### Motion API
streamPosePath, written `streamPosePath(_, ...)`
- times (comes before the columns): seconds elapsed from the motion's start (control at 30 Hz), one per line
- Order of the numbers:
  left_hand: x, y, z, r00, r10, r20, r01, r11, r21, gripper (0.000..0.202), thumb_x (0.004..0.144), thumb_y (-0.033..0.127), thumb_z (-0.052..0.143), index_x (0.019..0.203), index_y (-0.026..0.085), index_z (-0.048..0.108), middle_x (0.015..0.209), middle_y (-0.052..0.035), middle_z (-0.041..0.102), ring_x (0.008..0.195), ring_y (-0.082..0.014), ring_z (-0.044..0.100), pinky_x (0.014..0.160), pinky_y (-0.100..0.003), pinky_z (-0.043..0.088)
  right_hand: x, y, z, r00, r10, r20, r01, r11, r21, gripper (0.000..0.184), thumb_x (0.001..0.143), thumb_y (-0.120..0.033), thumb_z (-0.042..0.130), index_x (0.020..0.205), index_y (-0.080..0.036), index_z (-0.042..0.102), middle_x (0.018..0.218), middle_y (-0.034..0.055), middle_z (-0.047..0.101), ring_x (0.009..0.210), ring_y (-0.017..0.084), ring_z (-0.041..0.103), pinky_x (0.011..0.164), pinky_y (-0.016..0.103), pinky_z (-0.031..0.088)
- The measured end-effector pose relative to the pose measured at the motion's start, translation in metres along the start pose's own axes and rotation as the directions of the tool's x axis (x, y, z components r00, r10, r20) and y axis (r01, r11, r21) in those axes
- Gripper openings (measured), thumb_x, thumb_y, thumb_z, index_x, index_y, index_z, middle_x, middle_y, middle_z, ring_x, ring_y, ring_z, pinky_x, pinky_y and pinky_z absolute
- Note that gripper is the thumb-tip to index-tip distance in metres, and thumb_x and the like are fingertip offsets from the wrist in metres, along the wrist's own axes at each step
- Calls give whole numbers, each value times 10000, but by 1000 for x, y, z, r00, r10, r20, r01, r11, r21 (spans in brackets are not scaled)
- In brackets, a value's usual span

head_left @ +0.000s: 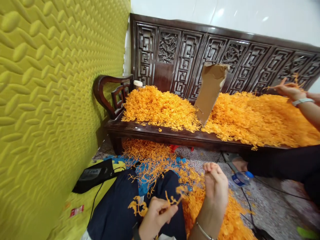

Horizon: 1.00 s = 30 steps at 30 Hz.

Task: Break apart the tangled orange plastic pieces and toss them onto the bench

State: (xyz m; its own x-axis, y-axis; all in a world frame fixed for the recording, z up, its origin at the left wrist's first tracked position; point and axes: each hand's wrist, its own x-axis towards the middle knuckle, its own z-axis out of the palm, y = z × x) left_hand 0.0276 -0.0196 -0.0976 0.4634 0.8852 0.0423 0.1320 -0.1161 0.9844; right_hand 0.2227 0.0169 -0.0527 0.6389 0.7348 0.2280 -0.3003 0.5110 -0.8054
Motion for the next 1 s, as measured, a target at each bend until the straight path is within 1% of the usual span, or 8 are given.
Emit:
streamPosePath(0.1,1,-11,-15,989,-70,-128,63,996,-57,573,816,563,459,395,189,348,408,40,325,426,-92,351,490,-248,276,-3,-9,-8,998,-37,50,46,977,-208,154,710,-300,688,663,-172,616,677,0,547,698,127,513,711,266,400)
streamPosePath(0.2,9,-11,-33,978,-39,-203,29,998,-51,557,799,538,499,388,189,360,403,42,334,413,-87,344,482,-247,272,-17,-5,-1,965,122,234,-3,892,-452,205,809,-377,595,854,-195,679,860,51,656,868,186,583,812,304,427)
streamPosePath(0.33,14,-4,-46,981,36,-190,-29,999,42,537,808,458,518,368,184,378,380,38,370,392,-85,373,494,-244,296,-33,6,22,781,326,533,22,838,-545,311,854,-408,535,1101,-239,619,1153,63,618,1083,209,551,914,322,420)
streamPosePath(0.47,12,-3,-45,993,83,-87,-73,990,119,515,820,398,519,369,178,400,386,31,407,405,-91,403,501,-240,309,-39,11,36,650,375,661,144,793,-592,382,817,-376,608,1174,-245,567,1141,51,620,1062,191,558,937,327,407)
streamPosePath(0.63,14,-5,-43,997,62,44,-69,981,180,491,815,375,541,387,171,411,418,36,392,440,-92,402,512,-238,304,-36,19,32,509,498,702,273,680,-680,175,848,-310,562,796,-178,665,789,27,660,753,152,597,712,263,432)
streamPosePath(0.67,15,-6,-43,997,51,52,-59,982,179,490,822,379,533,395,170,412,423,37,394,444,-91,403,515,-237,303,-35,22,30,538,497,681,258,672,-694,215,855,-305,544,726,-171,654,713,18,640,686,141,580,664,252,419)
streamPosePath(0.83,22,-5,-27,998,-38,-45,43,995,95,469,857,420,460,458,176,416,459,43,384,475,-96,396,529,-233,300,-27,39,26,894,261,364,6,805,-593,282,801,-403,567,655,-165,604,637,3,578,639,134,522,621,239,384)
streamPosePath(1.0,25,-7,11,999,-46,11,45,997,64,488,890,428,389,468,183,393,453,48,347,462,-97,380,516,-243,274,-23,51,18,965,253,69,-224,931,-287,295,661,-415,689,579,-163,559,599,-17,501,600,107,454,591,224,369)
